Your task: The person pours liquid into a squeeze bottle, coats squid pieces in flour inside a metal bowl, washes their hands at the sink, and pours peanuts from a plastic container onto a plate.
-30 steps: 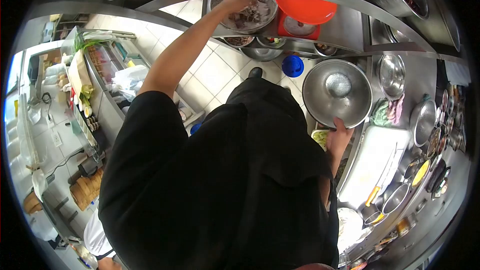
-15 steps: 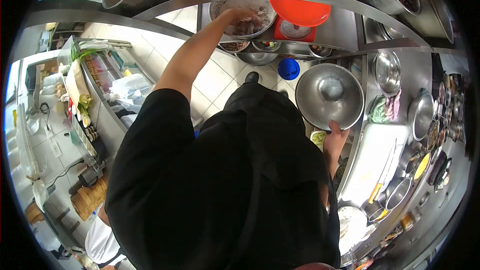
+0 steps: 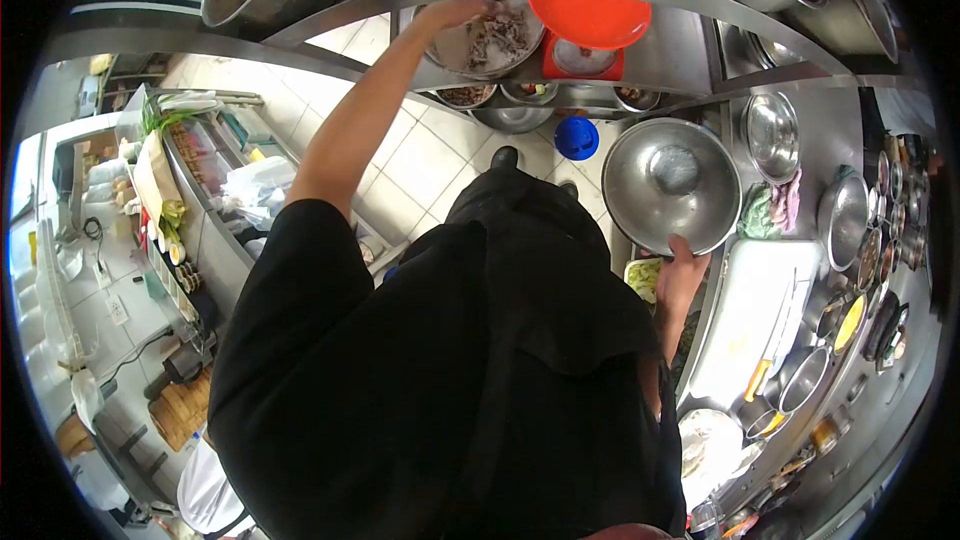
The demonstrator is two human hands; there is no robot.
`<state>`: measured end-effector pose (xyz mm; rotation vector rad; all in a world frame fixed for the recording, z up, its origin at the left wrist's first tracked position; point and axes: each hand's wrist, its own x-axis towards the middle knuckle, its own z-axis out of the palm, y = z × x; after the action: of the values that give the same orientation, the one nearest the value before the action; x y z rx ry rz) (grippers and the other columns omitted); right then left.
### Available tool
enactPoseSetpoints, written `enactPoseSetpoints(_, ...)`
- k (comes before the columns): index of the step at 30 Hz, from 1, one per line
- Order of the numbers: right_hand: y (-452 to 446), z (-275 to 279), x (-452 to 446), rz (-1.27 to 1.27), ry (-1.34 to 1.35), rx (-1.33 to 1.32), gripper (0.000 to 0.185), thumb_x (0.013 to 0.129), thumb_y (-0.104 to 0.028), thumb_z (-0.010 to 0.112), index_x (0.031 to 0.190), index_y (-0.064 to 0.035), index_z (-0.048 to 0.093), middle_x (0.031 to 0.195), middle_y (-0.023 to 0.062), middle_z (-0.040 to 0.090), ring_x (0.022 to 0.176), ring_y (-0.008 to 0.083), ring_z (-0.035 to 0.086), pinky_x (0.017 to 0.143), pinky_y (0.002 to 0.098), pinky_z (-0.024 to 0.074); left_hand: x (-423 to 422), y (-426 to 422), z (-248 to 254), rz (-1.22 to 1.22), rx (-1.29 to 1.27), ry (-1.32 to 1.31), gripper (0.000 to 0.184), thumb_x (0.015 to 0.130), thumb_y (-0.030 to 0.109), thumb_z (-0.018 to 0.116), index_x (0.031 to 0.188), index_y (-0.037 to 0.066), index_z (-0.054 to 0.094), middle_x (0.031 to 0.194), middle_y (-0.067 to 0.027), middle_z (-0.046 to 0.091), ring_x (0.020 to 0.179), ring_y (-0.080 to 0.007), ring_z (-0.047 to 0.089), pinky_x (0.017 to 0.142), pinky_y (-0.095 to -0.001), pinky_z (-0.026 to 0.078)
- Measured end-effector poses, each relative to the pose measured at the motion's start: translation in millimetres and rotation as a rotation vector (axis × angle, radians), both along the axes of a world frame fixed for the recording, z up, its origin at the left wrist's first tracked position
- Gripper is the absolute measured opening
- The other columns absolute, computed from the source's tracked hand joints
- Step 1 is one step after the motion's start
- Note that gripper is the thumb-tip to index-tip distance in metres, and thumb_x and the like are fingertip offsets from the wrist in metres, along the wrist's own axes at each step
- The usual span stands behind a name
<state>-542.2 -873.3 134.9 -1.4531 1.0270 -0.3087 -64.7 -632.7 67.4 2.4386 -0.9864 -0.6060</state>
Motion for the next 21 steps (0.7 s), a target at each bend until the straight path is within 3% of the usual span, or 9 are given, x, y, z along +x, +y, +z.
enactPoseSetpoints(2, 2.1, 0.5, -0.7, -0.012, 0.005, 0.006, 0.047, 0.077, -0.01, 0.056, 0.119, 0.0079, 0.044, 0.115, 0.0189, 0.053, 0.106, 0.0282, 0.049, 0.094, 0.0353, 0.0338, 2.2, -18.4, -27.8, -0.011, 0.027, -0.016, 0.035, 0.085, 0.029, 0.052, 0.11, 0.005, 0.06, 0.112, -0.0134, 0.059, 0.099, -0.025, 0.057, 0.087, -0.0325, 0.043)
enactPoseSetpoints(6, 8.9, 2.9, -7.8, -0.042, -0.01, 0.023, 0.048, 0.078, -0.009, 0.055, 0.121, 0.007, 0.042, 0.117, 0.0181, 0.051, 0.107, 0.0273, 0.048, 0.095, 0.0348, 0.0334, -4.5, -54.2, -105.6, -0.257, 0.16, -0.163, 0.031, 0.07, 0.027, 0.057, 0.093, 0.006, 0.065, 0.096, -0.0173, 0.064, 0.087, -0.035, 0.062, 0.075, -0.0418, 0.049)
enactPoseSetpoints(8, 13.0, -4.4, -11.4, -0.059, -0.001, 0.015, 0.048, 0.078, -0.008, 0.054, 0.122, 0.0067, 0.041, 0.118, 0.0176, 0.051, 0.108, 0.027, 0.048, 0.095, 0.0347, 0.0333, -22.1, -62.7, -118.5, -0.269, 0.299, -0.19, 0.028, 0.069, 0.022, 0.056, 0.09, 0.006, 0.065, 0.092, -0.0174, 0.064, 0.086, -0.0344, 0.062, 0.074, -0.042, 0.049)
enactPoseSetpoints(10, 12.1, -11.9, -11.2, -0.148, -0.178, 0.041, 0.044, 0.073, 0.006, 0.05, 0.116, 0.0037, 0.044, 0.103, 0.0134, 0.057, 0.084, 0.0248, 0.058, 0.056, 0.038, 0.0507, -18.4, -54.8, -111.4, -0.28, 0.433, -0.23, 0.025, 0.068, 0.018, 0.055, 0.088, 0.005, 0.065, 0.089, -0.0175, 0.064, 0.084, -0.0338, 0.062, 0.074, -0.0422, 0.049)
enactPoseSetpoints(11, 11.0, -11.3, -11.5, -0.156, -0.18, 0.037, 0.044, 0.073, 0.006, 0.05, 0.116, 0.0037, 0.044, 0.103, 0.0134, 0.057, 0.084, 0.0248, 0.058, 0.056, 0.038, 0.0507, -12.1, -33.3, -90.9, -0.19, 0.317, -0.294, 0.025, 0.069, 0.016, 0.055, 0.091, 0.007, 0.065, 0.089, -0.0165, 0.065, 0.084, -0.0326, 0.062, 0.075, -0.0413, 0.049)
enactPoseSetpoints(15, 12.5, -8.8, -22.1, -0.166, -0.166, -0.026, 0.043, 0.073, 0.007, 0.049, 0.116, 0.0039, 0.044, 0.103, 0.0134, 0.057, 0.084, 0.0239, 0.058, 0.058, 0.0372, 0.0499, -31.5, 30.7, 12.8, -0.449, 0.474, -1.032, 0.022, 0.077, 0.018, 0.056, 0.095, 0.014, 0.067, 0.104, -0.007, 0.062, 0.091, -0.0247, 0.06, 0.073, -0.0345, 0.049)
enactPoseSetpoints(17, 8.7, -7.6, -17.9, -0.135, -0.137, -0.027, 0.043, 0.073, 0.007, 0.049, 0.116, 0.0039, 0.044, 0.103, 0.0135, 0.057, 0.083, 0.0235, 0.058, 0.058, 0.0368, 0.0499, -40.0, 51.4, 30.3, -0.231, 0.122, -0.897, 0.021, 0.079, 0.013, 0.054, 0.092, 0.02, 0.069, 0.107, -0.0038, 0.061, 0.098, -0.024, 0.057, 0.073, -0.0337, 0.05)
enactPoseSetpoints(21, 6.0, -7.2, -10.0, -0.107, -0.199, -0.092, 0.041, 0.074, 0.006, 0.049, 0.115, 0.0043, 0.044, 0.102, 0.0139, 0.057, 0.082, 0.0237, 0.059, 0.054, 0.0361, 0.05, -34.7, 38.1, 15.2, -0.207, 0.183, -0.772, 0.02, 0.079, 0.02, 0.055, 0.093, 0.022, 0.069, 0.104, -0.0046, 0.062, 0.097, -0.0229, 0.057, 0.076, -0.0348, 0.049)
